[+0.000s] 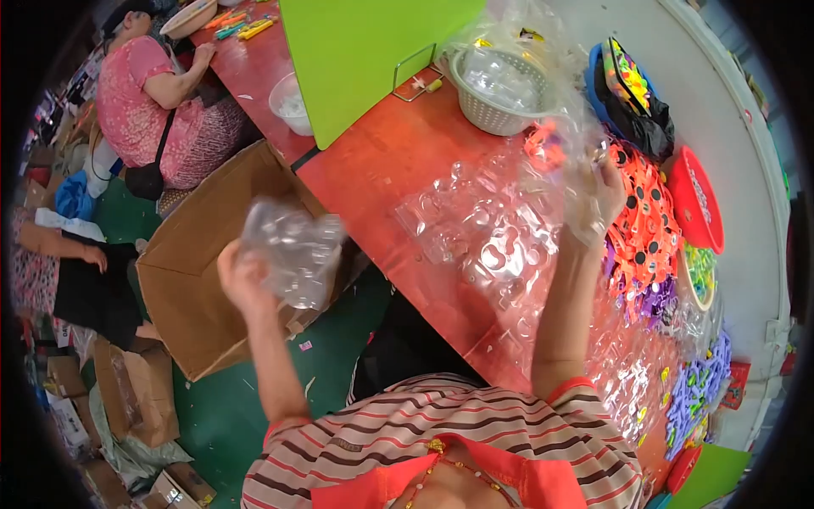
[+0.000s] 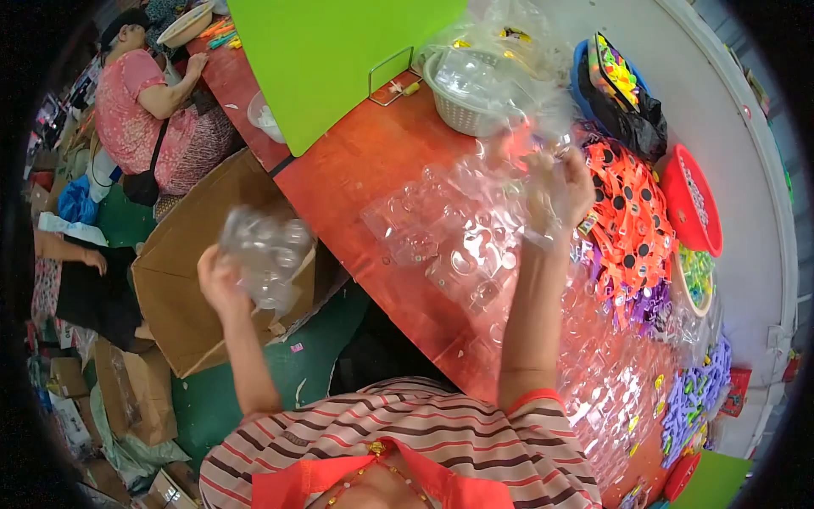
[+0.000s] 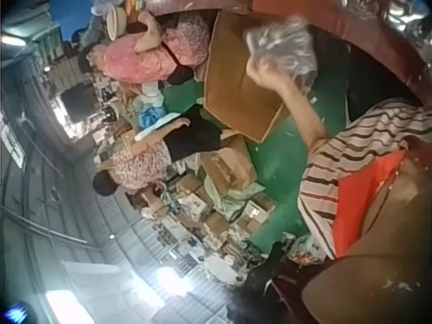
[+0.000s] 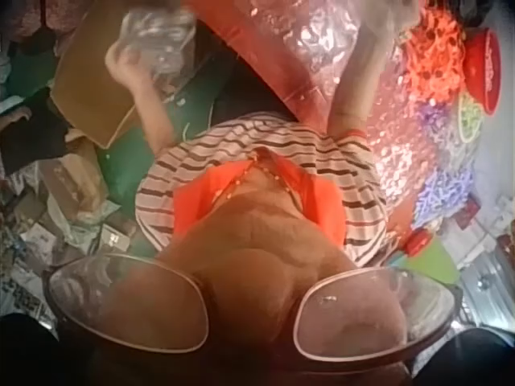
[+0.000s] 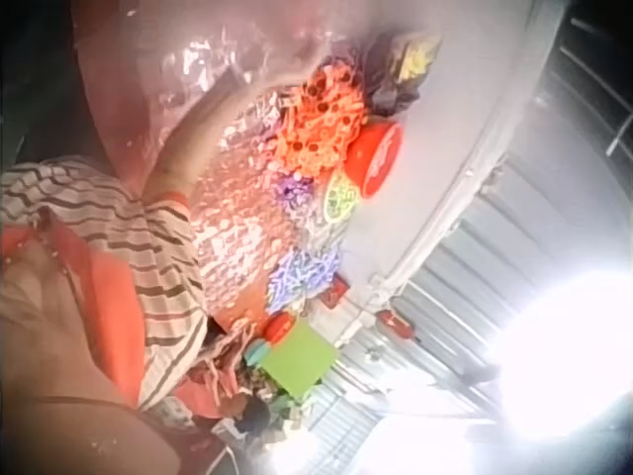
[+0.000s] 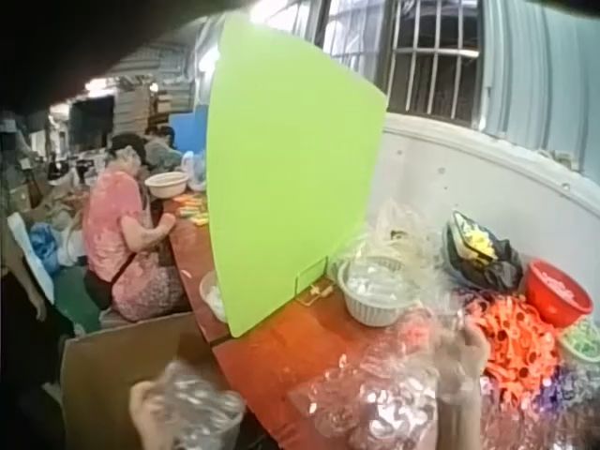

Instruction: Separating individual clear plastic blister packs from a nested stack on a factory workbench.

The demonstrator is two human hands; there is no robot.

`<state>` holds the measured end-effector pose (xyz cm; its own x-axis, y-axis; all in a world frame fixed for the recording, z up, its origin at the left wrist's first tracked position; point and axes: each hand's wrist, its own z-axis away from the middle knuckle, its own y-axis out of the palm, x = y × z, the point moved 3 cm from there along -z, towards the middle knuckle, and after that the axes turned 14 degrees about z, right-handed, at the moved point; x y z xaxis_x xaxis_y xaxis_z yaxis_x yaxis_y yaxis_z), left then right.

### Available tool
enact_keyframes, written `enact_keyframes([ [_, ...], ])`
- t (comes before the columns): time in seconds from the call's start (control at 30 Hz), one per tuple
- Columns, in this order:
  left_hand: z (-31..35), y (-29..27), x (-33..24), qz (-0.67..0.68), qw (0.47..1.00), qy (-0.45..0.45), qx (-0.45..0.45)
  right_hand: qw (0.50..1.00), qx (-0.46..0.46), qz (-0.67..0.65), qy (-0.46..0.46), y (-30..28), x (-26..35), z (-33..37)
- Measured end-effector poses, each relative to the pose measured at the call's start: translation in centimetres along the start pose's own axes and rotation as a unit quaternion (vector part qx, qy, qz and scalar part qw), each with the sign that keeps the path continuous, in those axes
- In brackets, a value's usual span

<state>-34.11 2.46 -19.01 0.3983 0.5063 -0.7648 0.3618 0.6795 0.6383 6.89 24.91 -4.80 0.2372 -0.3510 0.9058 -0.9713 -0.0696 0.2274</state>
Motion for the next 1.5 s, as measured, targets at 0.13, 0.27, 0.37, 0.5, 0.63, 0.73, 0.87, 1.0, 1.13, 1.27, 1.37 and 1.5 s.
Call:
enact_keyframes([
  [0.13, 0.8, 0.1, 0.5, -0.003, 0.998, -0.055, 0.023, 0.912, 0.03, 0.346, -0.218, 6.9, -2.3, -1.8],
  [0.27, 1.2, 2.7, 1.8, 0.034, 0.99, -0.121, 0.061, 0.718, 0.179, 0.492, -0.458, 13.4, -8.4, -2.8],
  [0.37, 1.7, 2.1, 2.2, 0.094, 0.981, -0.165, 0.042, 0.56, 0.306, 0.606, -0.475, 13.9, -12.9, -3.0],
  [0.5, 3.3, 1.9, 1.7, 0.144, 0.969, -0.194, 0.053, 0.569, 0.317, 0.635, -0.416, 11.0, -16.7, -3.6],
  [0.63, 4.5, 5.1, 1.0, 0.148, 0.956, -0.2, 0.155, 0.508, 0.284, 0.737, -0.342, 8.9, -17.2, -3.7],
  [0.73, 5.2, 8.1, 0.7, 0.131, 0.959, -0.168, 0.188, 0.593, 0.206, 0.711, -0.316, 9.2, -13.6, -3.6],
  [0.87, 6.0, 11.0, 1.1, 0.117, 0.956, -0.101, 0.25, 0.807, 0.193, 0.483, -0.28, 14.8, -2.4, 1.0],
  [1.0, 8.0, 14.0, 1.2, 0.144, 0.95, -0.061, 0.269, 0.799, 0.417, 0.39, -0.19, 19.7, 1.4, 8.9],
  [1.13, 9.3, 13.9, -0.4, 0.114, 0.933, -0.089, 0.331, 0.796, 0.418, 0.391, -0.197, 19.2, 1.9, 10.0],
  [1.27, 10.4, 13.4, -1.6, 0.107, 0.912, -0.097, 0.383, 0.823, 0.445, 0.311, -0.167, 18.1, 2.9, 11.0],
  [1.37, 10.9, 13.5, -1.9, 0.094, 0.914, -0.086, 0.387, 0.818, 0.449, 0.338, -0.12, 17.4, 2.9, 10.9],
  [1.5, 10.3, 13.0, -2.2, -0.112, 0.886, 0.002, 0.45, 0.837, 0.426, 0.312, -0.141, 16.4, 3.5, 10.9],
])
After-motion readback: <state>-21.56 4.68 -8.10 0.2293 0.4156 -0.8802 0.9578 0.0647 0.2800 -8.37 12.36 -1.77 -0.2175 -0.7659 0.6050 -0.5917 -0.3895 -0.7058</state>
